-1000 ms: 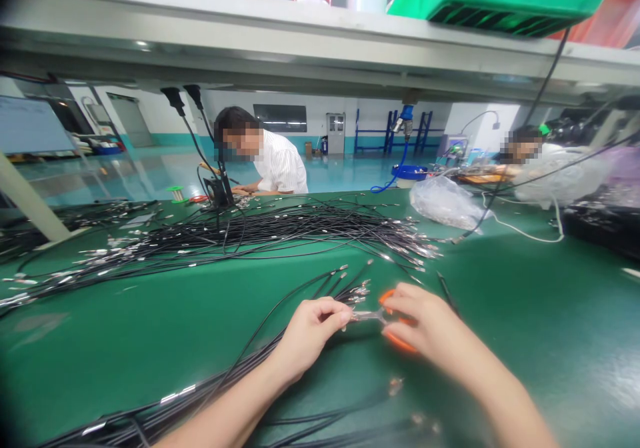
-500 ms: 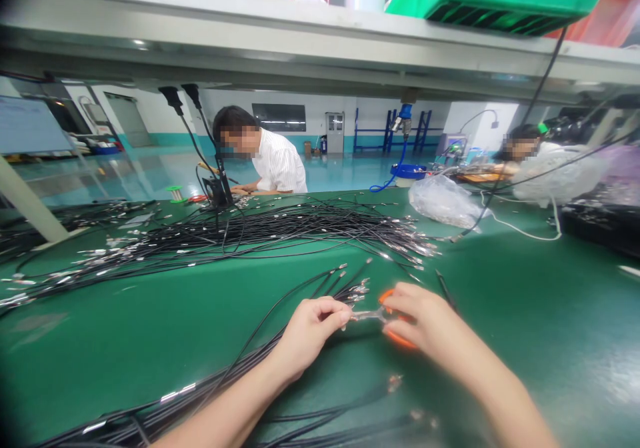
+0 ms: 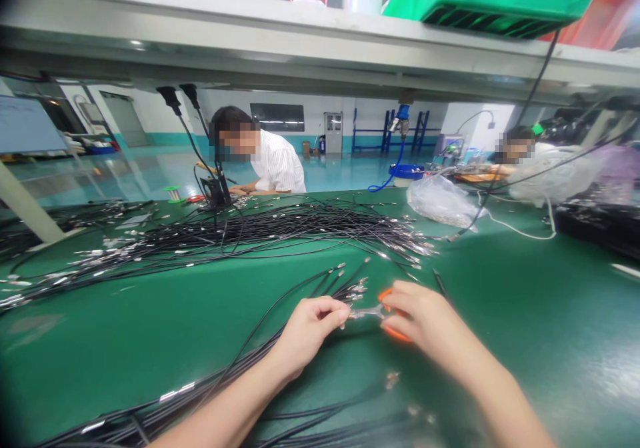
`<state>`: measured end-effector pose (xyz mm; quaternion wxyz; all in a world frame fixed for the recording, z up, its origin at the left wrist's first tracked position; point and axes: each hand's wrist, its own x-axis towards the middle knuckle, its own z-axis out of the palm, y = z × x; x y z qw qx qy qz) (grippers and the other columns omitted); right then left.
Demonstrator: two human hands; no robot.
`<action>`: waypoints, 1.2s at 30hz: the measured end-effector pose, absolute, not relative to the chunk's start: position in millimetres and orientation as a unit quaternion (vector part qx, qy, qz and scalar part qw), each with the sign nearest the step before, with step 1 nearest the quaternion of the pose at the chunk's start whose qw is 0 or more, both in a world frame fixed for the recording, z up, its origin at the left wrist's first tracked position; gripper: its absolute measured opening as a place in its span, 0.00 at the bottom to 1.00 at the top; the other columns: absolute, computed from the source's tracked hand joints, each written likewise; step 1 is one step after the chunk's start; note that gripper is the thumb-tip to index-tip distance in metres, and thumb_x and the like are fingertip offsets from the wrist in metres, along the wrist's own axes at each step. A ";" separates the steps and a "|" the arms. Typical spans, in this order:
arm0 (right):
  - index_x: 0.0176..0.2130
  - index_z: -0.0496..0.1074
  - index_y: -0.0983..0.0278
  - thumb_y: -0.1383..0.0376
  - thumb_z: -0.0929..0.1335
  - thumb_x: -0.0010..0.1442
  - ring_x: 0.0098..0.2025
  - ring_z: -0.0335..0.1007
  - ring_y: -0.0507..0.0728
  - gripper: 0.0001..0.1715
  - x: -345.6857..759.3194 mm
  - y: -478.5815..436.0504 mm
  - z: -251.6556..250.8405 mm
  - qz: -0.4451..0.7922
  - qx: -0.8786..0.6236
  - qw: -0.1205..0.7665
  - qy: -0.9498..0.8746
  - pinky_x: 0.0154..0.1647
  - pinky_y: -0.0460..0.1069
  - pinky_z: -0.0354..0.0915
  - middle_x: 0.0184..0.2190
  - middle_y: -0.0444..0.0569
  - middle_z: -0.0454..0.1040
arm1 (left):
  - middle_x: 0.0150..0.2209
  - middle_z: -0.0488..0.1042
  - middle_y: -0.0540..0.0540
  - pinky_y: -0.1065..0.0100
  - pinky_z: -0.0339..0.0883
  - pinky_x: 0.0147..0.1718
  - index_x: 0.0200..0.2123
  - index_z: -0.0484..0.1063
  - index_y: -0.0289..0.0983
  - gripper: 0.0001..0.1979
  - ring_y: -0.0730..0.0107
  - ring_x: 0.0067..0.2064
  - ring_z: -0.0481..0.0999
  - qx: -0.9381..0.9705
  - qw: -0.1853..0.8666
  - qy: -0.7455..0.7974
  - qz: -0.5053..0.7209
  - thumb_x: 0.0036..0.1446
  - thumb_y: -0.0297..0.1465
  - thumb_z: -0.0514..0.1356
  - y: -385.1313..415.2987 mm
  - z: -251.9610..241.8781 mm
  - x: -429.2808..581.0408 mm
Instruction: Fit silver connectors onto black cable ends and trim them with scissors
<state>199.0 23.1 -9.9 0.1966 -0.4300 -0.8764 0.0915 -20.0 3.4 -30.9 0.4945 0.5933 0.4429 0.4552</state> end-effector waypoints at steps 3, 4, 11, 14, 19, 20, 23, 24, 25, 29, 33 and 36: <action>0.36 0.73 0.61 0.62 0.64 0.57 0.32 0.67 0.56 0.10 203.6 28.1 -14.8 0.068 -0.475 0.192 -0.856 0.33 0.48 0.63 0.32 0.49 0.69 | 0.21 0.67 0.50 0.71 0.53 0.28 0.22 0.74 0.33 0.11 0.73 0.25 0.60 0.574 0.515 0.438 0.462 0.45 0.35 0.60 2.5 -29.0 -20.4; 0.36 0.73 0.61 0.63 0.64 0.57 0.31 0.67 0.55 0.09 205.6 30.6 -17.4 0.058 -0.502 0.179 -0.844 0.33 0.47 0.62 0.32 0.48 0.69 | 0.21 0.67 0.51 0.71 0.52 0.27 0.23 0.74 0.32 0.11 0.74 0.25 0.58 0.566 0.526 0.437 0.462 0.45 0.36 0.61 2.4 -28.5 -21.0; 0.31 0.74 0.63 0.73 0.63 0.51 0.33 0.70 0.56 0.11 213.8 47.6 -37.0 0.053 -0.642 0.063 -0.762 0.30 0.45 0.60 0.32 0.49 0.70 | 0.21 0.64 0.51 0.73 0.44 0.23 0.26 0.73 0.32 0.13 0.79 0.23 0.53 0.511 0.623 0.382 0.452 0.46 0.37 0.62 6.3 -30.5 -29.5; 0.31 0.74 0.64 0.73 0.62 0.51 0.32 0.70 0.55 0.12 213.2 49.3 -43.2 0.057 -0.649 0.059 -0.756 0.29 0.45 0.59 0.33 0.50 0.70 | 0.21 0.62 0.52 0.73 0.43 0.22 0.26 0.72 0.31 0.13 0.80 0.22 0.51 0.505 0.639 0.362 0.454 0.46 0.38 0.62 6.8 -31.3 -31.4; 0.30 0.73 0.65 0.72 0.63 0.53 0.31 0.71 0.57 0.10 211.6 46.6 -46.2 0.048 -0.668 0.059 -0.740 0.29 0.47 0.60 0.32 0.53 0.71 | 0.20 0.59 0.53 0.73 0.41 0.22 0.25 0.71 0.31 0.12 0.80 0.22 0.49 0.499 0.650 0.355 0.449 0.47 0.36 0.62 5.4 -30.3 -31.6; 0.29 0.73 0.66 0.71 0.63 0.53 0.31 0.71 0.58 0.09 211.6 45.9 -45.4 0.043 -0.675 0.060 -0.734 0.29 0.48 0.60 0.31 0.54 0.72 | 0.20 0.59 0.53 0.73 0.41 0.22 0.25 0.71 0.31 0.12 0.80 0.22 0.49 0.498 0.653 0.353 0.449 0.47 0.36 0.62 5.4 -30.2 -31.5; 0.26 0.72 0.67 0.70 0.63 0.54 0.30 0.71 0.62 0.10 210.2 43.7 -39.7 0.031 -0.698 0.071 -0.712 0.28 0.50 0.60 0.28 0.56 0.72 | 0.20 0.60 0.53 0.73 0.41 0.22 0.25 0.71 0.31 0.12 0.81 0.22 0.49 0.496 0.656 0.348 0.451 0.47 0.36 0.62 6.4 -30.6 -31.6; 0.27 0.72 0.67 0.70 0.62 0.55 0.31 0.71 0.63 0.11 208.4 42.5 -36.9 0.024 -0.706 0.075 -0.704 0.29 0.51 0.60 0.29 0.56 0.73 | 0.20 0.60 0.53 0.73 0.41 0.22 0.25 0.71 0.31 0.12 0.81 0.22 0.49 0.495 0.656 0.348 0.450 0.47 0.36 0.62 6.9 -30.9 -31.7; 0.28 0.73 0.67 0.69 0.61 0.56 0.32 0.71 0.63 0.12 205.4 40.8 -33.7 0.018 -0.709 0.089 -0.699 0.30 0.51 0.61 0.31 0.56 0.73 | 0.20 0.60 0.53 0.73 0.41 0.22 0.25 0.71 0.31 0.12 0.81 0.22 0.49 0.496 0.656 0.349 0.449 0.47 0.36 0.62 7.3 -31.3 -31.7; 0.37 0.72 0.63 0.61 0.58 0.61 0.37 0.69 0.58 0.15 180.1 27.0 -22.4 0.127 -0.613 0.273 -0.731 0.37 0.48 0.62 0.34 0.50 0.73 | 0.20 0.59 0.53 0.73 0.41 0.22 0.24 0.71 0.31 0.12 0.80 0.22 0.49 0.501 0.651 0.357 0.444 0.47 0.37 0.62 7.9 -33.0 -31.0; 0.29 0.69 0.64 0.57 0.59 0.60 0.29 0.65 0.54 0.17 149.1 10.1 -19.1 0.312 -0.476 0.361 -0.739 0.31 0.46 0.60 0.25 0.45 0.70 | 0.21 0.60 0.53 0.73 0.43 0.22 0.24 0.71 0.32 0.13 0.80 0.22 0.50 0.510 0.645 0.367 0.435 0.47 0.38 0.62 7.1 -33.9 -29.5; 0.22 0.64 0.64 0.59 0.60 0.59 0.27 0.61 0.53 0.17 137.7 3.9 -18.9 0.327 -0.458 0.396 -0.726 0.30 0.45 0.58 0.21 0.43 0.64 | 0.20 0.60 0.53 0.74 0.43 0.22 0.24 0.71 0.32 0.13 0.80 0.22 0.50 0.510 0.647 0.368 0.431 0.46 0.38 0.62 6.0 -33.4 -28.4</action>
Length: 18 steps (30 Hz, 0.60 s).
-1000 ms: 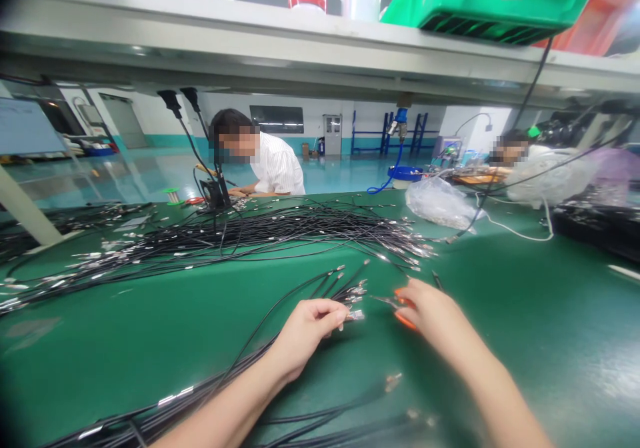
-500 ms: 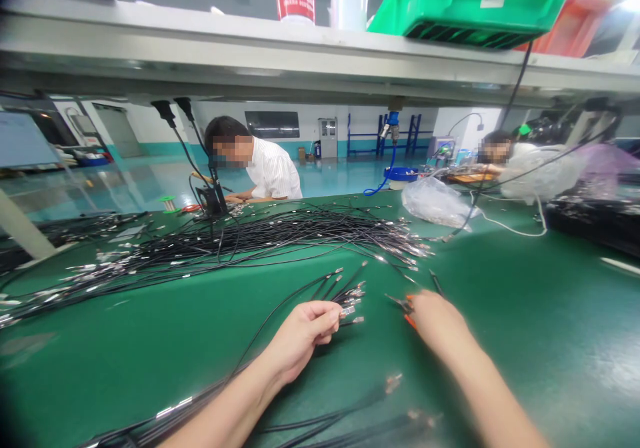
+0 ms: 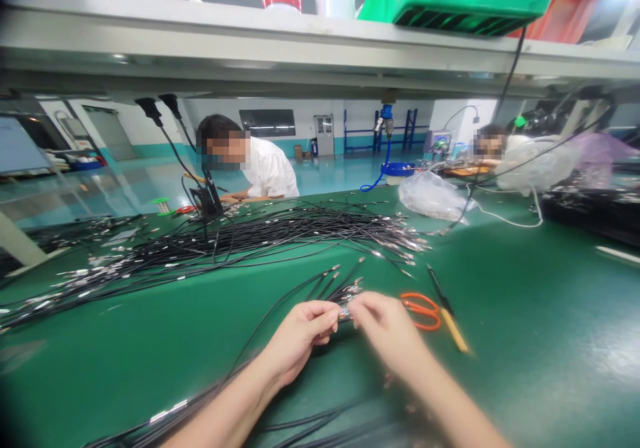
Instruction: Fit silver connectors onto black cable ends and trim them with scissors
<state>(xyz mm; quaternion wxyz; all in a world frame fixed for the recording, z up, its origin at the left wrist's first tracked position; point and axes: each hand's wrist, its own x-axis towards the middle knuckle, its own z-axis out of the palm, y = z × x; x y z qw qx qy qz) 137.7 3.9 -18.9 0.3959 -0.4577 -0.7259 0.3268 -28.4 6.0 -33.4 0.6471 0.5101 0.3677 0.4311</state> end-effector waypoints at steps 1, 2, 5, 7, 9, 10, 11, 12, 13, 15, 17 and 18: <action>0.22 0.63 0.64 0.60 0.61 0.58 0.27 0.60 0.53 0.17 136.3 3.1 -18.7 0.329 -0.456 0.404 -0.721 0.29 0.45 0.57 0.21 0.43 0.63 | 0.20 0.61 0.53 0.74 0.43 0.22 0.24 0.71 0.31 0.13 0.81 0.22 0.50 0.509 0.648 0.368 0.431 0.47 0.37 0.62 5.5 -32.9 -28.0; 0.21 0.62 0.64 0.60 0.61 0.58 0.27 0.58 0.53 0.16 135.7 2.6 -18.5 0.334 -0.456 0.409 -0.717 0.29 0.45 0.56 0.21 0.42 0.62 | 0.20 0.61 0.53 0.74 0.44 0.22 0.25 0.72 0.31 0.12 0.81 0.21 0.51 0.508 0.649 0.368 0.431 0.47 0.37 0.62 4.8 -32.0 -27.6; 0.21 0.61 0.64 0.61 0.61 0.57 0.26 0.55 0.52 0.16 135.9 2.1 -18.8 0.343 -0.464 0.412 -0.706 0.27 0.45 0.54 0.20 0.42 0.59 | 0.21 0.62 0.52 0.74 0.44 0.22 0.27 0.72 0.31 0.13 0.80 0.22 0.53 0.512 0.641 0.375 0.433 0.47 0.37 0.62 1.7 -27.5 -25.3; 0.21 0.59 0.64 0.61 0.61 0.57 0.25 0.53 0.52 0.16 136.3 1.9 -20.1 0.343 -0.469 0.413 -0.701 0.26 0.45 0.53 0.20 0.41 0.57 | 0.21 0.61 0.52 0.74 0.45 0.22 0.27 0.72 0.31 0.13 0.79 0.23 0.53 0.519 0.626 0.384 0.437 0.46 0.38 0.62 -0.9 -23.5 -22.9; 0.21 0.58 0.63 0.61 0.61 0.56 0.25 0.52 0.51 0.16 136.5 2.0 -21.7 0.340 -0.469 0.414 -0.702 0.26 0.45 0.52 0.19 0.41 0.56 | 0.20 0.60 0.53 0.74 0.44 0.21 0.26 0.71 0.32 0.13 0.79 0.23 0.53 0.522 0.610 0.397 0.445 0.45 0.38 0.63 -3.3 -20.3 -20.4; 0.21 0.58 0.63 0.61 0.61 0.56 0.25 0.52 0.51 0.15 136.6 2.0 -22.3 0.338 -0.469 0.413 -0.704 0.26 0.45 0.52 0.20 0.41 0.56 | 0.20 0.58 0.54 0.74 0.43 0.21 0.26 0.71 0.32 0.13 0.79 0.22 0.52 0.520 0.606 0.402 0.447 0.45 0.38 0.63 -4.1 -19.4 -19.2; 0.21 0.59 0.64 0.61 0.61 0.56 0.25 0.52 0.51 0.15 136.5 1.9 -22.8 0.336 -0.468 0.412 -0.706 0.26 0.45 0.53 0.20 0.41 0.56 | 0.19 0.57 0.54 0.74 0.42 0.21 0.25 0.71 0.32 0.13 0.80 0.22 0.50 0.517 0.606 0.406 0.448 0.45 0.37 0.63 -4.7 -19.0 -18.3; 0.21 0.59 0.64 0.61 0.61 0.56 0.25 0.53 0.52 0.15 136.3 1.7 -22.9 0.334 -0.468 0.412 -0.707 0.27 0.45 0.53 0.20 0.41 0.56 | 0.19 0.56 0.55 0.73 0.41 0.21 0.25 0.71 0.32 0.12 0.80 0.22 0.49 0.515 0.607 0.407 0.448 0.45 0.37 0.62 -5.0 -19.2 -17.6; 0.21 0.60 0.64 0.61 0.61 0.56 0.26 0.53 0.52 0.14 136.0 1.4 -22.8 0.331 -0.467 0.413 -0.709 0.27 0.45 0.53 0.20 0.41 0.56 | 0.18 0.55 0.55 0.73 0.40 0.21 0.25 0.72 0.32 0.12 0.80 0.21 0.48 0.514 0.608 0.407 0.448 0.46 0.37 0.62 -5.1 -19.7 -17.2; 0.21 0.60 0.64 0.61 0.61 0.56 0.26 0.54 0.52 0.14 135.0 0.8 -21.9 0.327 -0.463 0.416 -0.711 0.27 0.45 0.53 0.20 0.41 0.57 | 0.18 0.53 0.55 0.73 0.39 0.20 0.24 0.72 0.31 0.12 0.80 0.21 0.46 0.513 0.608 0.407 0.448 0.47 0.36 0.61 -4.8 -21.6 -17.0; 0.20 0.59 0.64 0.61 0.61 0.56 0.26 0.54 0.52 0.15 134.5 0.9 -20.9 0.324 -0.460 0.420 -0.712 0.27 0.45 0.54 0.20 0.41 0.57 | 0.18 0.53 0.55 0.73 0.40 0.20 0.25 0.73 0.31 0.12 0.80 0.21 0.46 0.515 0.603 0.412 0.449 0.47 0.36 0.61 -3.7 -23.4 -17.8; 0.20 0.59 0.64 0.62 0.61 0.56 0.26 0.55 0.52 0.15 135.1 1.7 -20.6 0.323 -0.460 0.420 -0.713 0.27 0.45 0.54 0.20 0.41 0.57 | 0.18 0.54 0.55 0.74 0.41 0.20 0.25 0.73 0.31 0.12 0.80 0.21 0.47 0.520 0.599 0.413 0.447 0.47 0.37 0.61 -2.9 -24.1 -18.5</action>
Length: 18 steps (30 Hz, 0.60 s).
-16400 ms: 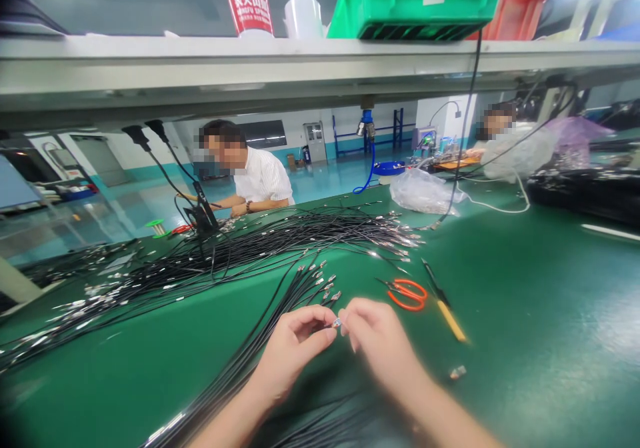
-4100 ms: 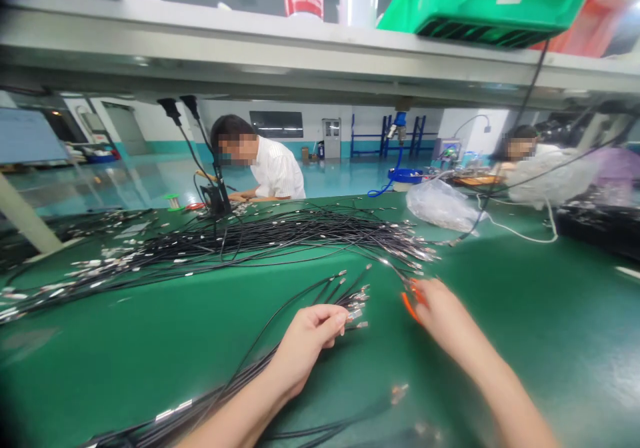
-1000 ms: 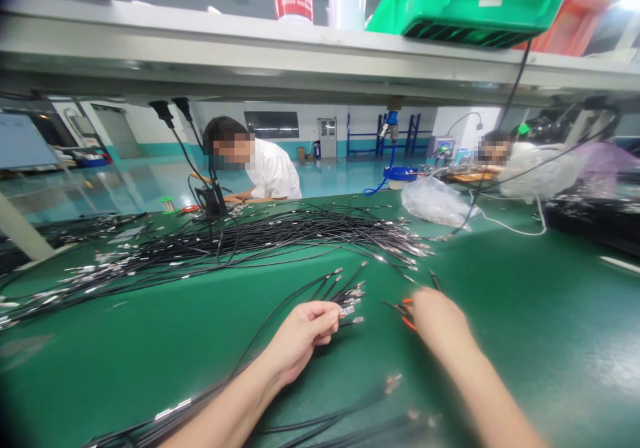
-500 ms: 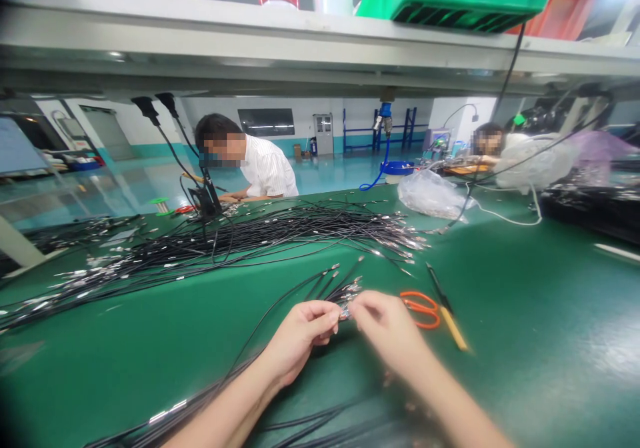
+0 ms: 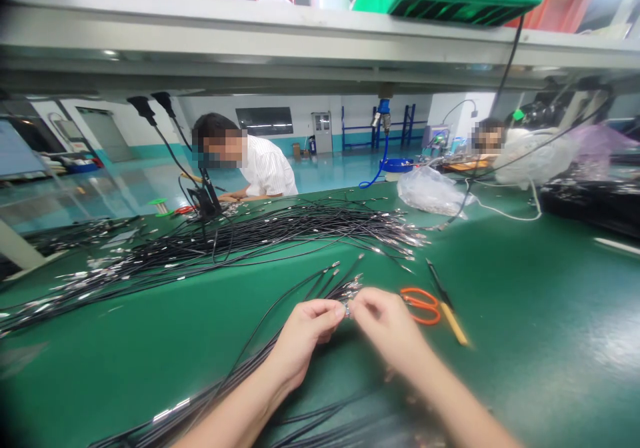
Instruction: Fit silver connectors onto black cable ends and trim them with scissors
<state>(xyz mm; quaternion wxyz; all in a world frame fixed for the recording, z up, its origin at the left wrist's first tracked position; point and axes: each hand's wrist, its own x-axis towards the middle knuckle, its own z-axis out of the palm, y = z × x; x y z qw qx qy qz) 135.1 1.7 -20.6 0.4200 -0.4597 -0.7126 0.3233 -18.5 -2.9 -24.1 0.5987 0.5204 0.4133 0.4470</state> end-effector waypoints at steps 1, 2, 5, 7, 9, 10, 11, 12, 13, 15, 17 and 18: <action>0.20 0.59 0.64 0.62 0.61 0.55 0.25 0.55 0.51 0.15 136.6 3.1 -20.7 0.322 -0.461 0.419 -0.713 0.27 0.45 0.54 0.20 0.41 0.58 | 0.18 0.57 0.55 0.74 0.43 0.20 0.25 0.73 0.32 0.12 0.80 0.21 0.49 0.532 0.592 0.414 0.443 0.48 0.37 0.60 -1.7 -24.6 -19.5; 0.20 0.60 0.64 0.62 0.61 0.55 0.25 0.55 0.51 0.15 139.4 5.2 -21.2 0.319 -0.465 0.416 -0.713 0.27 0.45 0.54 0.19 0.41 0.58 | 0.18 0.60 0.54 0.74 0.47 0.21 0.26 0.74 0.32 0.12 0.79 0.21 0.52 0.549 0.578 0.415 0.437 0.49 0.36 0.59 -0.4 -25.0 -20.7; 0.20 0.63 0.64 0.62 0.61 0.56 0.24 0.56 0.51 0.15 154.5 15.1 -25.7 0.315 -0.486 0.382 -0.720 0.25 0.44 0.54 0.18 0.40 0.59 | 0.25 0.71 0.49 0.72 0.57 0.29 0.29 0.76 0.34 0.10 0.73 0.27 0.65 0.631 0.487 0.439 0.414 0.50 0.33 0.58 3.4 -26.3 -24.2; 0.21 0.66 0.65 0.62 0.61 0.56 0.22 0.58 0.51 0.16 167.2 22.9 -30.0 0.339 -0.502 0.311 -0.732 0.24 0.45 0.54 0.17 0.41 0.62 | 0.28 0.75 0.47 0.71 0.60 0.34 0.28 0.77 0.35 0.08 0.69 0.31 0.69 0.685 0.419 0.460 0.379 0.48 0.29 0.58 3.3 -28.3 -24.9; 0.20 0.68 0.65 0.61 0.60 0.56 0.21 0.60 0.52 0.17 176.4 29.4 -33.9 0.339 -0.528 0.242 -0.740 0.23 0.46 0.55 0.16 0.43 0.65 | 0.27 0.76 0.47 0.71 0.61 0.33 0.26 0.78 0.35 0.06 0.69 0.31 0.70 0.725 0.397 0.467 0.314 0.45 0.27 0.60 -0.7 -31.4 -23.5; 0.21 0.68 0.65 0.60 0.61 0.56 0.22 0.62 0.53 0.17 178.4 31.6 -35.7 0.317 -0.542 0.233 -0.742 0.24 0.46 0.56 0.17 0.44 0.67 | 0.26 0.76 0.48 0.72 0.61 0.31 0.25 0.78 0.36 0.05 0.69 0.30 0.71 0.740 0.406 0.462 0.273 0.43 0.27 0.61 -4.2 -33.1 -22.1; 0.23 0.69 0.64 0.60 0.61 0.56 0.24 0.64 0.54 0.16 178.4 33.1 -37.6 0.288 -0.552 0.242 -0.744 0.26 0.47 0.57 0.20 0.45 0.69 | 0.24 0.75 0.49 0.73 0.60 0.29 0.24 0.78 0.36 0.04 0.70 0.28 0.70 0.751 0.419 0.454 0.232 0.41 0.27 0.62 -8.4 -34.5 -20.4; 0.26 0.70 0.64 0.61 0.61 0.56 0.27 0.65 0.55 0.14 176.4 33.7 -39.6 0.259 -0.555 0.262 -0.746 0.29 0.47 0.59 0.23 0.46 0.70 | 0.22 0.75 0.50 0.74 0.60 0.26 0.23 0.77 0.36 0.03 0.71 0.25 0.70 0.760 0.430 0.445 0.198 0.40 0.27 0.63 -12.9 -35.6 -18.6; 0.29 0.71 0.64 0.63 0.61 0.55 0.30 0.66 0.56 0.11 172.7 33.6 -42.0 0.241 -0.547 0.281 -0.751 0.32 0.48 0.60 0.27 0.47 0.71 | 0.20 0.74 0.51 0.74 0.59 0.24 0.23 0.77 0.36 0.03 0.72 0.24 0.69 0.770 0.436 0.433 0.173 0.39 0.27 0.64 -17.2 -36.1 -16.8; 0.36 0.71 0.63 0.67 0.63 0.52 0.36 0.65 0.57 0.10 162.8 31.8 -47.3 0.233 -0.514 0.297 -0.770 0.38 0.49 0.60 0.33 0.48 0.70 | 0.19 0.73 0.51 0.74 0.58 0.23 0.23 0.78 0.37 0.03 0.72 0.22 0.68 0.785 0.437 0.411 0.157 0.40 0.29 0.65 -23.6 -36.0 -14.2; 0.33 0.70 0.64 0.70 0.63 0.50 0.37 0.63 0.57 0.09 153.9 29.7 -51.6 0.240 -0.493 0.288 -0.785 0.39 0.50 0.59 0.33 0.48 0.69 | 0.21 0.74 0.50 0.74 0.60 0.25 0.23 0.78 0.38 0.04 0.71 0.24 0.69 0.797 0.425 0.392 0.177 0.44 0.30 0.63 -24.8 -34.9 -13.4; 0.30 0.70 0.64 0.71 0.63 0.50 0.36 0.63 0.57 0.07 151.3 28.8 -52.5 0.245 -0.490 0.283 -0.787 0.38 0.50 0.58 0.31 0.48 0.68 | 0.22 0.75 0.49 0.73 0.61 0.27 0.24 0.78 0.38 0.04 0.70 0.26 0.70 0.802 0.411 0.387 0.196 0.45 0.30 0.62 -23.3 -34.4 -13.7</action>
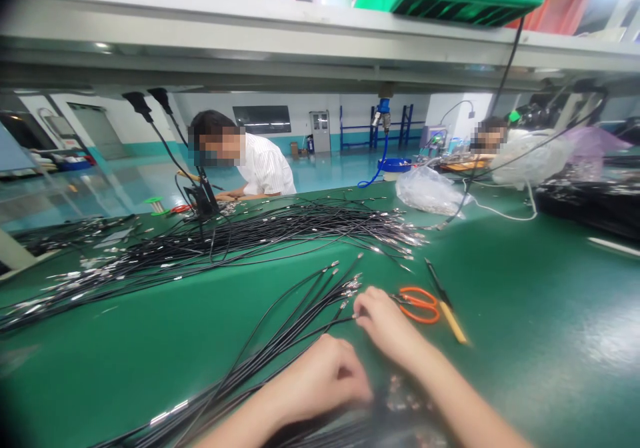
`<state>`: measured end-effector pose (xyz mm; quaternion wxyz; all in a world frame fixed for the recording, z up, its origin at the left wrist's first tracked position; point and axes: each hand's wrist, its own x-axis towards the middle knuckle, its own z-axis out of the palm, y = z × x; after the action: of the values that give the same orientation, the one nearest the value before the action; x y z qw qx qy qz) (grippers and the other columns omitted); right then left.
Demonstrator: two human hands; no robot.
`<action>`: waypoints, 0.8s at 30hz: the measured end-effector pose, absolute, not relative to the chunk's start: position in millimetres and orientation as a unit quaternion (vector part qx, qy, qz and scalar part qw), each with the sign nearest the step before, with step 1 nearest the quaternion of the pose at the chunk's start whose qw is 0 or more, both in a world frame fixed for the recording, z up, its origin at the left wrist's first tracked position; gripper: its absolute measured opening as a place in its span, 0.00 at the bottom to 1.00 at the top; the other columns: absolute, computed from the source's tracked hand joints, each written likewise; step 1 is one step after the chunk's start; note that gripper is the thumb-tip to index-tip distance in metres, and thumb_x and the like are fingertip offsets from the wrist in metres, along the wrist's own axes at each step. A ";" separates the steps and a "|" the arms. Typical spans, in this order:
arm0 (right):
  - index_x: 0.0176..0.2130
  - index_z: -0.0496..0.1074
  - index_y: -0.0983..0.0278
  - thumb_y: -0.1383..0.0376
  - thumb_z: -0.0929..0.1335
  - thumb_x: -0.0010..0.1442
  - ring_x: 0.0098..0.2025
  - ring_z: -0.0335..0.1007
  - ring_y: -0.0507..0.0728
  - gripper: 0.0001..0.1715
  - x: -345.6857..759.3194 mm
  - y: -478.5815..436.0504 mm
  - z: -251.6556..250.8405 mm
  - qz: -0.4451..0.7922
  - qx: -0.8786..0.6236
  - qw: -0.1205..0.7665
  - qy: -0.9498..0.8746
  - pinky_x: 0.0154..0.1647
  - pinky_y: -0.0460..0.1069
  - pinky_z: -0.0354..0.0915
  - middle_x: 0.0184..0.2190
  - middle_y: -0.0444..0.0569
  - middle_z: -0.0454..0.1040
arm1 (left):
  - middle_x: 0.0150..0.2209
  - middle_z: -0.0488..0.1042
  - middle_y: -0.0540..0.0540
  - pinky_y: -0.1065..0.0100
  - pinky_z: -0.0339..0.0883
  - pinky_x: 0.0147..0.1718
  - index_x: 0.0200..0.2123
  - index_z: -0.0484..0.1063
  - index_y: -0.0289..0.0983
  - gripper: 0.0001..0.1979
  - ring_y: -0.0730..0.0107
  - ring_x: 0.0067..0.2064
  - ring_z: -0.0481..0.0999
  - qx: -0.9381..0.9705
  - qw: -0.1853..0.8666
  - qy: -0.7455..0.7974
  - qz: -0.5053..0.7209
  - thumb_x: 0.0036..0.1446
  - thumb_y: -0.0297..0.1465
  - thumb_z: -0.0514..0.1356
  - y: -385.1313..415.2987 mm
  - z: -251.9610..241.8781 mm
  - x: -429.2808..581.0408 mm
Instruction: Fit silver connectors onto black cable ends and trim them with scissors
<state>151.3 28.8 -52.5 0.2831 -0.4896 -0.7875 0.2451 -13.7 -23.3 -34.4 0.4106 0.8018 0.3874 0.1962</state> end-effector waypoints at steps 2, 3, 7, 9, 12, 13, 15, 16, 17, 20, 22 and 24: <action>0.26 0.68 0.64 0.71 0.62 0.51 0.32 0.62 0.55 0.06 150.4 27.7 -50.4 0.269 -0.487 0.274 -0.785 0.33 0.49 0.58 0.26 0.46 0.68 | 0.27 0.75 0.48 0.71 0.62 0.33 0.26 0.78 0.39 0.06 0.67 0.31 0.71 0.803 0.356 0.406 0.253 0.47 0.27 0.60 -17.1 -33.8 -15.6; 0.25 0.67 0.64 0.70 0.62 0.52 0.29 0.61 0.54 0.07 151.9 27.2 -47.3 0.296 -0.481 0.273 -0.779 0.31 0.47 0.58 0.24 0.44 0.67 | 0.29 0.74 0.47 0.69 0.62 0.35 0.28 0.78 0.39 0.07 0.66 0.34 0.71 0.797 0.317 0.426 0.288 0.48 0.25 0.59 -13.3 -33.6 -17.0; 0.27 0.68 0.66 0.66 0.63 0.54 0.27 0.62 0.52 0.07 161.1 22.1 -29.2 0.467 -0.425 0.311 -0.711 0.30 0.46 0.58 0.23 0.43 0.67 | 0.35 0.73 0.45 0.65 0.61 0.40 0.35 0.76 0.40 0.10 0.62 0.39 0.69 0.756 0.228 0.472 0.393 0.47 0.26 0.61 -2.1 -33.2 -21.8; 0.28 0.69 0.67 0.65 0.65 0.53 0.26 0.61 0.51 0.06 163.1 17.9 -21.5 0.538 -0.401 0.322 -0.669 0.30 0.46 0.58 0.22 0.43 0.68 | 0.34 0.74 0.45 0.66 0.62 0.39 0.34 0.76 0.40 0.09 0.64 0.38 0.70 0.755 0.258 0.450 0.401 0.46 0.27 0.62 -1.2 -33.1 -21.6; 0.27 0.69 0.67 0.63 0.67 0.52 0.25 0.60 0.50 0.09 161.9 12.4 -14.3 0.582 -0.382 0.330 -0.637 0.29 0.45 0.57 0.22 0.43 0.68 | 0.29 0.74 0.46 0.69 0.62 0.35 0.30 0.77 0.38 0.06 0.67 0.33 0.71 0.744 0.312 0.429 0.406 0.50 0.27 0.60 -3.1 -31.9 -19.0; 0.27 0.69 0.68 0.61 0.67 0.52 0.25 0.59 0.50 0.10 161.1 11.1 -12.7 0.586 -0.379 0.335 -0.633 0.29 0.45 0.57 0.21 0.43 0.68 | 0.28 0.75 0.46 0.69 0.62 0.33 0.29 0.78 0.38 0.06 0.67 0.31 0.71 0.736 0.324 0.429 0.412 0.51 0.27 0.59 -3.8 -31.0 -18.2; 0.27 0.69 0.68 0.59 0.67 0.52 0.25 0.59 0.50 0.13 159.9 9.5 -10.2 0.590 -0.374 0.345 -0.627 0.30 0.46 0.57 0.21 0.43 0.67 | 0.26 0.75 0.46 0.70 0.62 0.32 0.27 0.78 0.38 0.06 0.68 0.30 0.71 0.717 0.343 0.434 0.424 0.50 0.27 0.59 -4.5 -28.8 -17.2; 0.28 0.69 0.68 0.58 0.67 0.52 0.25 0.59 0.50 0.14 159.5 9.1 -9.3 0.589 -0.374 0.348 -0.626 0.30 0.46 0.57 0.21 0.43 0.67 | 0.26 0.75 0.46 0.70 0.62 0.31 0.27 0.78 0.38 0.06 0.67 0.30 0.71 0.709 0.352 0.436 0.428 0.50 0.27 0.60 -4.5 -27.7 -17.1; 0.28 0.69 0.68 0.57 0.68 0.52 0.25 0.59 0.50 0.15 159.4 8.9 -8.6 0.587 -0.376 0.349 -0.626 0.30 0.46 0.58 0.21 0.44 0.67 | 0.26 0.75 0.46 0.70 0.62 0.31 0.27 0.78 0.38 0.06 0.67 0.30 0.71 0.704 0.358 0.438 0.429 0.49 0.27 0.60 -4.4 -26.7 -17.0; 0.28 0.69 0.67 0.57 0.67 0.52 0.26 0.60 0.51 0.15 159.9 9.1 -8.2 0.580 -0.379 0.350 -0.631 0.31 0.46 0.58 0.22 0.44 0.67 | 0.25 0.74 0.46 0.70 0.62 0.31 0.25 0.78 0.38 0.06 0.67 0.30 0.70 0.696 0.365 0.442 0.433 0.48 0.28 0.60 -3.6 -25.5 -17.2; 0.28 0.69 0.67 0.57 0.67 0.53 0.26 0.60 0.50 0.15 160.3 9.4 -9.0 0.578 -0.377 0.351 -0.633 0.31 0.46 0.58 0.22 0.44 0.67 | 0.27 0.74 0.46 0.70 0.62 0.32 0.26 0.78 0.38 0.04 0.67 0.31 0.70 0.689 0.367 0.440 0.443 0.47 0.27 0.61 -3.5 -25.8 -17.3; 0.28 0.69 0.67 0.57 0.67 0.54 0.26 0.60 0.50 0.15 160.4 9.4 -9.9 0.576 -0.377 0.354 -0.634 0.30 0.46 0.58 0.22 0.44 0.67 | 0.28 0.73 0.47 0.70 0.62 0.30 0.29 0.77 0.38 0.05 0.68 0.30 0.70 0.680 0.368 0.439 0.458 0.45 0.26 0.62 -3.9 -25.8 -17.6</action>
<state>160.4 9.4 -9.9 0.3540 -0.3770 -0.6336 0.5755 -17.6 -3.9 -25.8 0.3683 0.6797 0.4392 0.4577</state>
